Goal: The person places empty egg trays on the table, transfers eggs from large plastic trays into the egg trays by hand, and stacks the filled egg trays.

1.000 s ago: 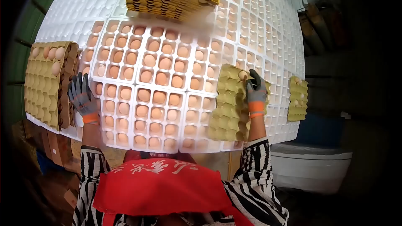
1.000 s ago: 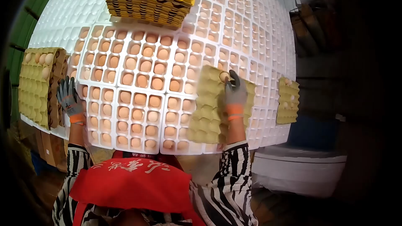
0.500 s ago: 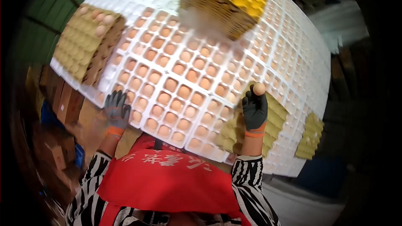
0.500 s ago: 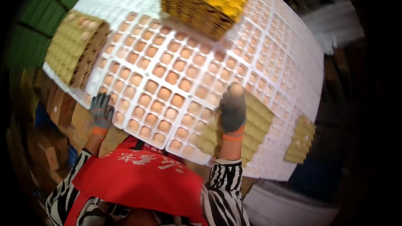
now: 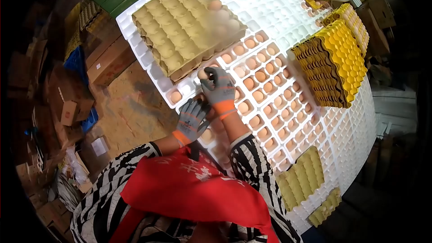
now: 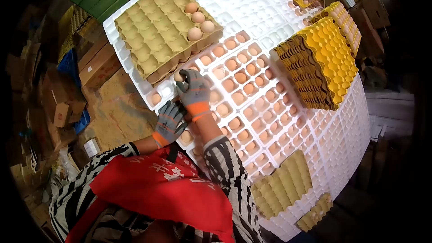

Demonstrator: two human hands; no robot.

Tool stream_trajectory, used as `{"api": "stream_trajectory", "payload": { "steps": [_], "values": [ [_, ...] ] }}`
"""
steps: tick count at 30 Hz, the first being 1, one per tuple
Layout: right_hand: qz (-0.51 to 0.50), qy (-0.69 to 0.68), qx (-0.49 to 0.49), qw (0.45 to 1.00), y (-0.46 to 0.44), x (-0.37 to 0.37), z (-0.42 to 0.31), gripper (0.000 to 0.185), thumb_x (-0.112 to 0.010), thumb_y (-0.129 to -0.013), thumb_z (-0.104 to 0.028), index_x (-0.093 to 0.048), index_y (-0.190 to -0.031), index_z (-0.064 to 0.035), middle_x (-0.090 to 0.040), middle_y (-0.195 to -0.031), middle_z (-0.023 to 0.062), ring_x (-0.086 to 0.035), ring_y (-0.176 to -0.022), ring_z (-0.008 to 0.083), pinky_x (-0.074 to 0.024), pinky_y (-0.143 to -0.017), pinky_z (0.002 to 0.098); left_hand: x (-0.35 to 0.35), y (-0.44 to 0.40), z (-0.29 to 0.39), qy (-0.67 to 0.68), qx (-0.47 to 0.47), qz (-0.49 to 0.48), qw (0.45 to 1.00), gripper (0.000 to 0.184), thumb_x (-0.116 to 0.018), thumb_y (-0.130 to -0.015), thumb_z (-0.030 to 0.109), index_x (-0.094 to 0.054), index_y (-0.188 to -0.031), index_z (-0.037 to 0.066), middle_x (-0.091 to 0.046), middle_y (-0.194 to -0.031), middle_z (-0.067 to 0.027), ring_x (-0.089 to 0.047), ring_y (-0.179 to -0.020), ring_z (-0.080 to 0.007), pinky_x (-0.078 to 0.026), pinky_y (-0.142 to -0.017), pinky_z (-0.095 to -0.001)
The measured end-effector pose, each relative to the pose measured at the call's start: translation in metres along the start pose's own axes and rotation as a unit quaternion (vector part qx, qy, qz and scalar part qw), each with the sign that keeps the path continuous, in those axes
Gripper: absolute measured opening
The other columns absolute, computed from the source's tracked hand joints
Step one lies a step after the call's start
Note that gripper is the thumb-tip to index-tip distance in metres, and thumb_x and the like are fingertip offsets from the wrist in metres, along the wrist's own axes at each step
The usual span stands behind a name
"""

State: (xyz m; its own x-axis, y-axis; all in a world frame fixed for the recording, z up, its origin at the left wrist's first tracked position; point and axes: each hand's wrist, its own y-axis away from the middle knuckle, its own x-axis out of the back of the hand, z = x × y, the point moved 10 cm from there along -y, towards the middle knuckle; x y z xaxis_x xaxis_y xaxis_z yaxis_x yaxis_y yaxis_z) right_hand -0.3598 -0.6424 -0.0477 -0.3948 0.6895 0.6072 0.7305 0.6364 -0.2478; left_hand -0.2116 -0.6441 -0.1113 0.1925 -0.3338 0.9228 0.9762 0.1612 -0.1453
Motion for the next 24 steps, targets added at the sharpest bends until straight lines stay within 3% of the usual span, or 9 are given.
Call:
{"api": "stream_trajectory", "payload": {
  "steps": [3, 7, 10, 13, 14, 16, 19, 22, 24],
  "values": [
    [-0.072, 0.119, 0.044, 0.989, 0.009, -0.029, 0.011, 0.033, -0.072, -0.084, -0.023, -0.069, -0.114, -0.0105, -0.067, -0.113, 0.0128, -0.061, -0.103, 0.0342, -0.0497, -0.09, 0.0449, -0.011, 0.007, -0.005, -0.016, -0.004, -0.023, 1.0, 0.055, -0.064, -0.088, 0.034, -0.057, -0.133, 0.003, -0.053, -0.138, -0.0204, -0.045, -0.134, -0.0389, -0.028, -0.117, -0.0539],
    [0.04, -0.044, -0.081, 0.995, 0.066, 0.058, 0.025, 0.033, -0.069, -0.089, -0.017, -0.067, -0.121, -0.0123, -0.065, -0.116, 0.0132, -0.062, -0.104, 0.0353, -0.0522, -0.091, 0.0399, 0.002, 0.001, 0.002, 0.037, -0.008, -0.017, 0.999, 0.061, -0.065, -0.087, 0.028, -0.052, -0.141, 0.005, -0.047, -0.146, -0.0207, -0.041, -0.137, -0.0405, -0.025, -0.118, -0.0547],
    [0.162, -0.02, -0.139, 0.977, 0.154, 0.161, 0.056, 0.033, -0.07, -0.089, -0.007, -0.067, -0.123, -0.0057, -0.066, -0.115, 0.0137, -0.066, -0.097, 0.0254, -0.056, -0.083, 0.0351, 0.025, -0.008, 0.032, 0.059, -0.059, -0.005, 0.997, 0.062, -0.065, -0.088, 0.03, -0.05, -0.143, 0.006, -0.046, -0.147, -0.0188, -0.04, -0.137, -0.0394, -0.027, -0.116, -0.0543],
    [0.349, 0.01, -0.278, 0.895, 0.305, 0.279, 0.11, 0.037, -0.063, -0.093, -0.001, -0.064, -0.129, -0.0031, -0.067, -0.112, 0.0083, -0.063, -0.093, 0.0126, -0.0532, -0.083, 0.0292, 0.017, -0.021, 0.1, 0.173, -0.14, -0.037, 0.974, 0.06, -0.069, -0.086, 0.024, -0.053, -0.141, 0.006, -0.054, -0.139, -0.0189, -0.049, -0.128, -0.0371, -0.035, -0.111, -0.0498],
    [0.403, 0.021, -0.326, 0.855, 0.357, 0.318, 0.112, 0.04, -0.063, -0.093, 0.001, -0.061, -0.132, -0.0028, -0.067, -0.114, 0.0079, -0.062, -0.09, 0.0123, -0.0528, -0.082, 0.0288, 0.023, -0.027, 0.135, 0.199, -0.18, -0.016, 0.963, 0.056, -0.069, -0.087, 0.022, -0.055, -0.139, 0.006, -0.061, -0.128, -0.0177, -0.057, -0.117, -0.0349, -0.042, -0.104, -0.0473],
    [0.522, 0.109, -0.339, 0.776, 0.471, 0.379, 0.119, 0.045, -0.063, -0.093, -0.002, -0.056, -0.138, -0.0016, -0.063, -0.127, 0.012, -0.06, -0.102, 0.0185, -0.049, -0.094, 0.0329, -0.009, -0.029, 0.191, 0.266, -0.18, -0.116, 0.94, 0.054, -0.069, -0.089, 0.019, -0.054, -0.139, 0.006, -0.064, -0.122, -0.0174, -0.061, -0.11, -0.035, -0.047, -0.096, -0.0459],
    [0.492, 0.284, -0.431, 0.701, 0.596, 0.419, 0.126, 0.057, -0.068, -0.094, -0.013, -0.047, -0.145, 0.0016, -0.06, -0.134, 0.0185, -0.059, -0.12, 0.0291, -0.0452, -0.104, 0.038, -0.067, -0.01, 0.267, 0.357, -0.165, -0.232, 0.89, 0.057, -0.07, -0.092, 0.019, -0.049, -0.143, 0.004, -0.067, -0.116, -0.0176, -0.066, -0.1, -0.0296, -0.054, -0.083, -0.0402],
    [0.438, 0.156, -0.593, 0.658, 0.665, 0.401, 0.169, 0.071, -0.072, -0.093, -0.026, -0.041, -0.149, 0.0042, -0.058, -0.138, 0.0225, -0.058, -0.125, 0.031, -0.0442, -0.106, 0.0368, -0.122, 0.02, 0.32, 0.403, -0.079, -0.359, 0.838, 0.066, -0.072, -0.094, 0.027, -0.043, -0.149, 0.005, -0.065, -0.122, -0.0165, -0.066, -0.103, -0.0236, -0.054, -0.087, -0.0351],
    [0.436, 0.081, -0.554, 0.705, 0.681, 0.387, 0.195, 0.064, -0.075, -0.09, -0.019, -0.048, -0.143, 0.0052, -0.06, -0.134, 0.0208, -0.06, -0.122, 0.0284, -0.045, -0.104, 0.0358, -0.154, 0.039, 0.343, 0.449, -0.033, -0.392, 0.802, 0.069, -0.074, -0.09, 0.033, -0.046, -0.146, 0.001, -0.064, -0.122, -0.0172, -0.064, -0.103, -0.0261, -0.052, -0.091, -0.0363]
  ]
}}
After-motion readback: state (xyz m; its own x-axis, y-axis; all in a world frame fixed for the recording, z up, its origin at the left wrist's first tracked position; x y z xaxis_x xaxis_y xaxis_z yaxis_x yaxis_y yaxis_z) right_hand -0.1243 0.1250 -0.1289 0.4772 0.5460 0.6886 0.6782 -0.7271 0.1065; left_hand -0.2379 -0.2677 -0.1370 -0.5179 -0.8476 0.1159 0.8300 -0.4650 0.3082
